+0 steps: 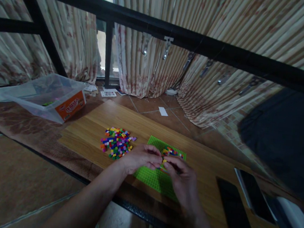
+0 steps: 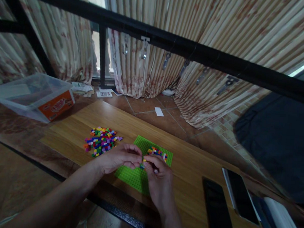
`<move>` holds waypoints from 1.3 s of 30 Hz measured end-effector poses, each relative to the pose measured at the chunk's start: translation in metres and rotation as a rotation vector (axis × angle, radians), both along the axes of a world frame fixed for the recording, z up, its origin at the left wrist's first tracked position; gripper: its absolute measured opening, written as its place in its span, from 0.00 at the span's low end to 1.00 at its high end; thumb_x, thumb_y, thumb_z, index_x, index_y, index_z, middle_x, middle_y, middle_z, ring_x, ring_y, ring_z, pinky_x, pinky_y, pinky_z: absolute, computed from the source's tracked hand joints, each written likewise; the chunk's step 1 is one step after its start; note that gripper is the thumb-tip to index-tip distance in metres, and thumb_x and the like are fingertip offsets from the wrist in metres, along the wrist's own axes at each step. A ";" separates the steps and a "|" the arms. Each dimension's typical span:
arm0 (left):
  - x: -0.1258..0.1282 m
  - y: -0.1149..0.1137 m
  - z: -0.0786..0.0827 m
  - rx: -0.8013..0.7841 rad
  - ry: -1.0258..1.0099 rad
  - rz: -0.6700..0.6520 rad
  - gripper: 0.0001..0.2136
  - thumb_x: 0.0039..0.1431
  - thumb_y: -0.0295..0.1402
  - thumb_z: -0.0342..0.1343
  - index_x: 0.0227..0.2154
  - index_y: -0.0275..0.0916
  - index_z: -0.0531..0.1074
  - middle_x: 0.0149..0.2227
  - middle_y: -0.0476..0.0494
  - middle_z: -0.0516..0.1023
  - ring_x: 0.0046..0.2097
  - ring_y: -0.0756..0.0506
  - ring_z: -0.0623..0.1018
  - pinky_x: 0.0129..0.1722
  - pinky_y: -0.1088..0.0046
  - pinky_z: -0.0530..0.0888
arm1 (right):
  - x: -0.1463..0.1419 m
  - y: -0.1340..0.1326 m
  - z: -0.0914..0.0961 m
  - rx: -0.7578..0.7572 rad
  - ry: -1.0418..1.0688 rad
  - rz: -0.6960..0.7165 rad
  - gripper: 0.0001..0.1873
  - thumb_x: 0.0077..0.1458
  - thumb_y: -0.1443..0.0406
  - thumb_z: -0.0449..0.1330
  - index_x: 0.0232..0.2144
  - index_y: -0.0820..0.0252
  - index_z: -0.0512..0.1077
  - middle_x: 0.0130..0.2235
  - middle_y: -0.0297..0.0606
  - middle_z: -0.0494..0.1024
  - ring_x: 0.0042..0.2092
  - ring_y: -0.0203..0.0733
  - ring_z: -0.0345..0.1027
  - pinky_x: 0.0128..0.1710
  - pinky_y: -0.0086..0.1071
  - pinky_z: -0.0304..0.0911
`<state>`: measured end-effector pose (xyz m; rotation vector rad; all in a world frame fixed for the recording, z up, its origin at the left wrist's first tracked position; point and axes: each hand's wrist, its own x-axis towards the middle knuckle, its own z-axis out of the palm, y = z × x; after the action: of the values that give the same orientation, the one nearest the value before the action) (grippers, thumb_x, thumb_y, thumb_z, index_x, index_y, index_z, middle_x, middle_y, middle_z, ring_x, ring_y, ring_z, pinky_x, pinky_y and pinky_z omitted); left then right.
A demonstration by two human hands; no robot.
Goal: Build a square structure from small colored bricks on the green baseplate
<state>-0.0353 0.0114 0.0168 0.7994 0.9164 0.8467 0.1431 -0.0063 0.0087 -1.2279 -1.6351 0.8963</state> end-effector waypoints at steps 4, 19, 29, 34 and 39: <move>0.000 0.006 -0.002 0.017 0.123 0.115 0.09 0.45 0.33 0.63 0.29 0.34 0.73 0.23 0.50 0.75 0.24 0.54 0.72 0.28 0.77 0.69 | 0.019 0.007 -0.002 -0.011 0.081 -0.231 0.10 0.49 0.58 0.63 0.32 0.57 0.79 0.36 0.39 0.79 0.37 0.44 0.72 0.41 0.41 0.68; 0.012 0.010 -0.025 0.423 0.683 0.019 0.10 0.51 0.35 0.54 0.22 0.37 0.76 0.20 0.51 0.70 0.25 0.51 0.67 0.24 0.76 0.61 | 0.001 0.008 -0.028 0.140 -0.308 -0.246 0.08 0.50 0.60 0.62 0.31 0.52 0.81 0.51 0.43 0.71 0.54 0.52 0.61 0.53 0.50 0.59; 0.027 0.008 -0.025 0.417 0.763 0.075 0.08 0.51 0.32 0.55 0.25 0.38 0.77 0.23 0.49 0.74 0.27 0.49 0.71 0.27 0.75 0.64 | -0.007 0.008 -0.030 0.182 -0.382 -0.344 0.11 0.49 0.62 0.59 0.34 0.56 0.79 0.49 0.45 0.72 0.55 0.54 0.61 0.54 0.51 0.57; 0.030 0.008 -0.026 0.409 0.782 0.084 0.07 0.51 0.32 0.55 0.24 0.38 0.77 0.22 0.50 0.73 0.26 0.49 0.70 0.26 0.75 0.62 | -0.002 0.009 -0.026 0.109 -0.345 -0.354 0.14 0.49 0.60 0.60 0.38 0.58 0.77 0.49 0.47 0.72 0.53 0.55 0.63 0.55 0.51 0.56; 0.030 0.009 -0.029 0.427 0.793 0.085 0.07 0.51 0.32 0.54 0.25 0.38 0.77 0.23 0.49 0.75 0.27 0.49 0.71 0.27 0.74 0.63 | -0.002 0.009 -0.030 0.103 -0.362 -0.378 0.18 0.49 0.60 0.59 0.42 0.60 0.76 0.52 0.51 0.68 0.56 0.57 0.60 0.55 0.52 0.55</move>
<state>-0.0055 0.0202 -0.0118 1.5348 1.4923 0.8147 0.1414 0.0030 -0.0211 -1.6247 -1.6182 0.3647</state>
